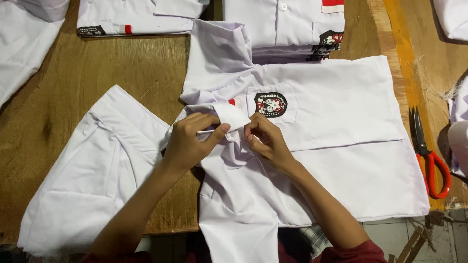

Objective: Trimming loose threads from white school shirts with scissors and folding them neatly on a wooden table.

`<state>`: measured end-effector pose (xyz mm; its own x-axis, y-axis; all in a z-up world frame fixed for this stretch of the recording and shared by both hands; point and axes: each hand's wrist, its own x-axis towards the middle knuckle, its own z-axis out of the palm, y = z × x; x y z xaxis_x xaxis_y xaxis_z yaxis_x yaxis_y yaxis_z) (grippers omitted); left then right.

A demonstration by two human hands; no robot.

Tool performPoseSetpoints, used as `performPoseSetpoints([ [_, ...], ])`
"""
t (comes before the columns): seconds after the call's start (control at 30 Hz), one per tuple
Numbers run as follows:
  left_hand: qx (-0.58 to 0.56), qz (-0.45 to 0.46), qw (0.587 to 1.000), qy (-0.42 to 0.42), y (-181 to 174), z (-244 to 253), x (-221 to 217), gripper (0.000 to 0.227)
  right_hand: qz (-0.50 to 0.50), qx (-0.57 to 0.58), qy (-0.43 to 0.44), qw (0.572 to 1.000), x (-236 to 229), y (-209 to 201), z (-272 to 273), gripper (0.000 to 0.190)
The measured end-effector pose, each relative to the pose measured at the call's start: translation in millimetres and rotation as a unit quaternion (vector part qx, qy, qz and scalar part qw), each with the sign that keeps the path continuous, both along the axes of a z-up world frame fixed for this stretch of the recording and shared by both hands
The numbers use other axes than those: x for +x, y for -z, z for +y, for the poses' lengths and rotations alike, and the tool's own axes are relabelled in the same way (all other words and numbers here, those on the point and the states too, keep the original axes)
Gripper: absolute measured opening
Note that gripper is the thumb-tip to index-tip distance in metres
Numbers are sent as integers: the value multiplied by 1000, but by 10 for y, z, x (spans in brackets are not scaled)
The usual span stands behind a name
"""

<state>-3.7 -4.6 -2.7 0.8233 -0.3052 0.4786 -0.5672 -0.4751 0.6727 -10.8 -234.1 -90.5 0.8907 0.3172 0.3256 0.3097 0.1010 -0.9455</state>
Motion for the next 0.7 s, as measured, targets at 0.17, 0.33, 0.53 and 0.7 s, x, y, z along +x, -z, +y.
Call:
performPoseSetpoints([
  [0.17,-22,17,1000,-5,-9,-23,-31,30,-2,1,-24,1000,23,-33,1,10],
  [0.33,-49,58,997,-16,-38,-52,-62,30,2,8,-36,999,5,-24,3,13],
  [0.53,-73,96,992,-30,-66,-51,-106,31,-16,-2,-38,999,2,-107,5,12],
  [0.7,-83,139,985,-59,-106,-52,-121,33,-24,-5,-26,999,-10,-171,11,12],
])
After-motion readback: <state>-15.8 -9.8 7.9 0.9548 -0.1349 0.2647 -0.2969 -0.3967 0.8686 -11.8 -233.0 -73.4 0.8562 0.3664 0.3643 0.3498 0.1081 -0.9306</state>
